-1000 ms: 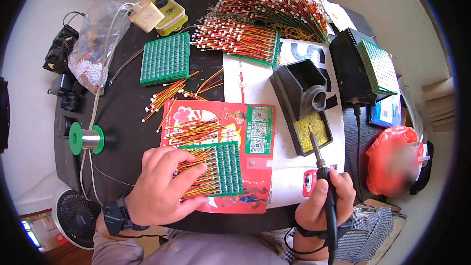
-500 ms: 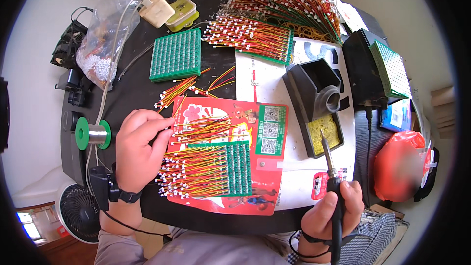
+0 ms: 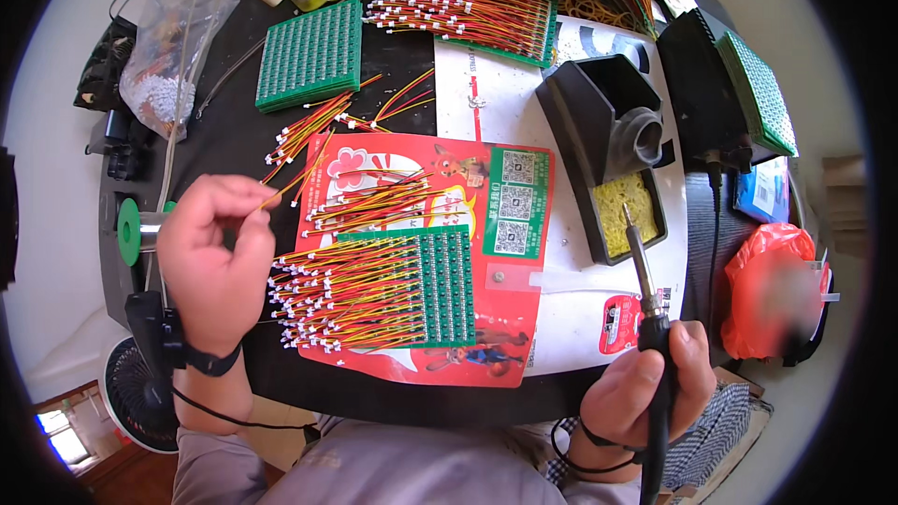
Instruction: Soldering small electronic wires and components onto green circuit boards at a workstation.
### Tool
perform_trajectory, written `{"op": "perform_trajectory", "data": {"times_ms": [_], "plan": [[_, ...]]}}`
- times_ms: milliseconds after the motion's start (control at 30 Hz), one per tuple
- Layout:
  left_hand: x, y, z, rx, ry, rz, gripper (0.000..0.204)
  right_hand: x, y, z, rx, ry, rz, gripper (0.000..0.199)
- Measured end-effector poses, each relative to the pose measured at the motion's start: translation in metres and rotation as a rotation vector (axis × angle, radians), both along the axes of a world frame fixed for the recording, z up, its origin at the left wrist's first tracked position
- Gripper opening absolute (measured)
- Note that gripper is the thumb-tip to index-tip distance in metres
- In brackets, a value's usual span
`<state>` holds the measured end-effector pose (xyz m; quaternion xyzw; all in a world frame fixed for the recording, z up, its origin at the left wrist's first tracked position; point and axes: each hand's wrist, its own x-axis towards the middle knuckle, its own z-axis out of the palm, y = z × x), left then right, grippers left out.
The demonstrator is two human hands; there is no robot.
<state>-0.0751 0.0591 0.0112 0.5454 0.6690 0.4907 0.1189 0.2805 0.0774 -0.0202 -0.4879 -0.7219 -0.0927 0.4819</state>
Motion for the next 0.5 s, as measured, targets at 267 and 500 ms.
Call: {"op": "perform_trajectory", "data": {"times_ms": [267, 500], "plan": [[0.038, -0.013, 0.009, -0.072, 0.135, -0.360, 0.027, -0.018, -0.001, 0.013, -0.123, -0.013, 0.315, 0.044], [0.041, -0.012, -0.004, -0.026, 0.276, -0.285, 0.023, -0.031, 0.013, 0.026, -0.380, -0.098, 0.703, 0.039]]}}
